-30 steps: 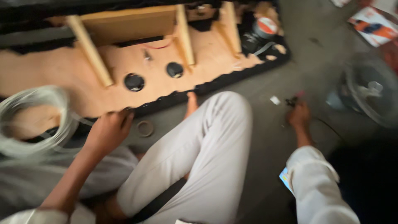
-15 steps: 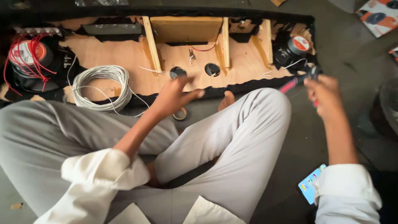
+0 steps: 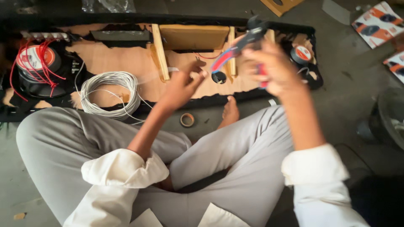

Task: The person sits on the floor and uses wire strippers to strip the ends of white and red wires. They then connect the stripped wires to the terminals of two black speaker drivers mounted in a wooden enclosure.

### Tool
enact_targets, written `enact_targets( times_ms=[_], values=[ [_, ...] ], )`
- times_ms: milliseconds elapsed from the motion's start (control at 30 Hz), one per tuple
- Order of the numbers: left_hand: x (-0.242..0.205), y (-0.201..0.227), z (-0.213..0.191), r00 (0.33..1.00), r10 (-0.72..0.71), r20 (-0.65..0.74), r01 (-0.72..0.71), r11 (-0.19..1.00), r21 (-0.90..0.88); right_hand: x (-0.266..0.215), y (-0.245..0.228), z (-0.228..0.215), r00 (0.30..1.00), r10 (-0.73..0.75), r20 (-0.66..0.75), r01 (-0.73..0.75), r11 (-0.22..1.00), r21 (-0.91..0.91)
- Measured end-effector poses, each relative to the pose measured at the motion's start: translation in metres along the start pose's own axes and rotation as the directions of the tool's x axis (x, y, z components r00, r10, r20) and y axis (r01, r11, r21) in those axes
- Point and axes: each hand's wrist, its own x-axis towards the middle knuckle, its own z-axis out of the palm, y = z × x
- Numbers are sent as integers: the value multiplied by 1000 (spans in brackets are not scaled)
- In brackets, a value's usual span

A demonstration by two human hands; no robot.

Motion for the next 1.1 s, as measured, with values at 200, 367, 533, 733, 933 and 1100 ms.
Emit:
enact_targets(
  times_ms=[200, 367, 533, 733, 933, 1100],
  values=[
    [10, -49, 21, 1000, -20, -21, 15, 982, -189, 72, 60, 37, 979, -2, 206, -72, 933, 354],
    [29, -97, 13, 995, -70, 64, 47, 950, 310, 106, 99, 3, 979, 69, 192, -115, 964, 240],
    [100, -137, 29, 988, 56, 145, -133, 791, 597, 147, 129, -52, 999, 34, -26, -43, 729, -683],
    [140, -173, 54, 890, 116, 442, -393, 687, 611, 163, 170, -85, 989, 92, -117, -142, 353, -925],
    [133, -179, 39, 889, 99, 446, -417, 576, 703, 164, 178, -66, 968, 140, -206, -227, 156, -961],
    [127, -171, 48, 959, 84, 269, -251, 693, 676, 162, 202, -46, 988, -118, -98, -125, -248, -961]
  ],
)
